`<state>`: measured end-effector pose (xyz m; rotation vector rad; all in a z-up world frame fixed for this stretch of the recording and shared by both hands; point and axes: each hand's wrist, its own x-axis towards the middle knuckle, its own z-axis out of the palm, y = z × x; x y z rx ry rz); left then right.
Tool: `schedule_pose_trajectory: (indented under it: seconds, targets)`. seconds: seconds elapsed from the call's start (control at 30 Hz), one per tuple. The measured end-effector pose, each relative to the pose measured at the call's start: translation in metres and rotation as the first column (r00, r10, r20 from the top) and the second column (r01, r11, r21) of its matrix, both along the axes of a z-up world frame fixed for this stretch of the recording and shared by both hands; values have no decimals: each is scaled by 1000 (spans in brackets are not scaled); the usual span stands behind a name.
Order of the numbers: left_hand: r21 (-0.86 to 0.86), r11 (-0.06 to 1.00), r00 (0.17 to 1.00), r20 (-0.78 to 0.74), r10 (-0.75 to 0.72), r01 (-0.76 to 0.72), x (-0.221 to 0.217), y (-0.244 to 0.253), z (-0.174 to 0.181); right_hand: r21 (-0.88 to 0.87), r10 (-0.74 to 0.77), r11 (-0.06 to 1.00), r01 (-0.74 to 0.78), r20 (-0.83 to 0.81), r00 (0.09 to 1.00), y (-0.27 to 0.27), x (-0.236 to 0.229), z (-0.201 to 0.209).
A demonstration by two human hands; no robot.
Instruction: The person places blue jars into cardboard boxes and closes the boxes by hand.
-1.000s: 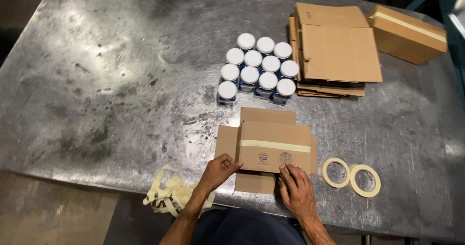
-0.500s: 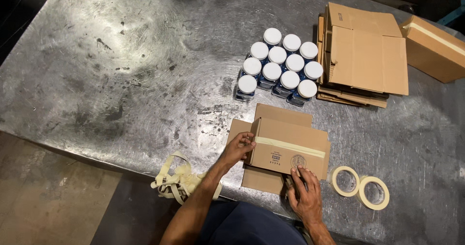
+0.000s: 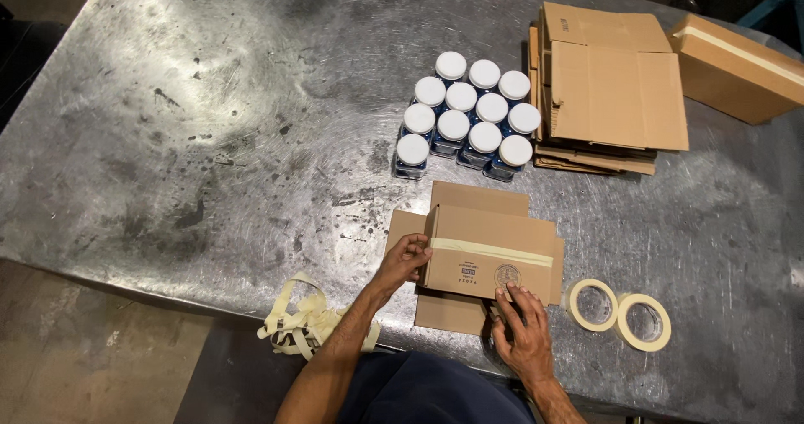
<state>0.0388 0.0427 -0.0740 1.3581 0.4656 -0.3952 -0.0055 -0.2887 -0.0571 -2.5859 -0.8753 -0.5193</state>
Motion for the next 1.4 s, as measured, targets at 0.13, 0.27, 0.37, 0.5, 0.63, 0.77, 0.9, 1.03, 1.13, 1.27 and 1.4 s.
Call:
schedule_pose_trajectory:
  seconds: [0.13, 0.27, 0.37, 0.5, 0.63, 0.77, 0.9, 1.03, 1.13, 1.27, 1.4]
  targets:
    - [-109, 994, 999, 27, 33, -30, 4, 4, -24, 38, 0, 999, 1, -14, 1000, 0, -1, -1]
    - [-97, 995, 1000, -9, 30, -30, -2, 7, 2, 42, 10, 999, -10, -19, 1000, -2, 0, -6]
    - [-50, 997, 997, -41, 61, -63, 0, 10, 32, 51, 19, 999, -18, -7, 1000, 0, 1, -3]
    - [-19, 990, 988, 64, 138, -137, 12, 8, -3, 68, 15, 998, -15, -8, 1000, 3, 2, 2]
    - [115, 991, 996, 55, 64, -70, 17, 10, 4, 81, 16, 997, -15, -13, 1000, 8, -1, 12]
    - [238, 962, 990, -4, -140, 137, 16, 13, 52, 89, 36, 995, -36, -4, 999, 11, 1, 19]
    - [-213, 973, 992, 74, 102, -84, 20, 37, 24, 81, 42, 996, -42, 2, 999, 5, 3, 10]
    - [277, 951, 970, 158, -184, 135, 22, 49, 69, 116, 48, 992, -49, 13, 999, 9, 3, 11]
    - [562, 815, 920, 231, -317, 140, 22, 58, 68, 115, -35, 993, 31, 40, 999, 17, 0, 7]
    - [853, 522, 590, 414, -694, 15, 27, 71, 75, 63, -118, 992, 113, 84, 989, 23, -1, 8]
    - [913, 407, 427, 382, -819, -36, 33, 66, 80, -70, -134, 988, 140, 73, 988, 38, -1, 25]
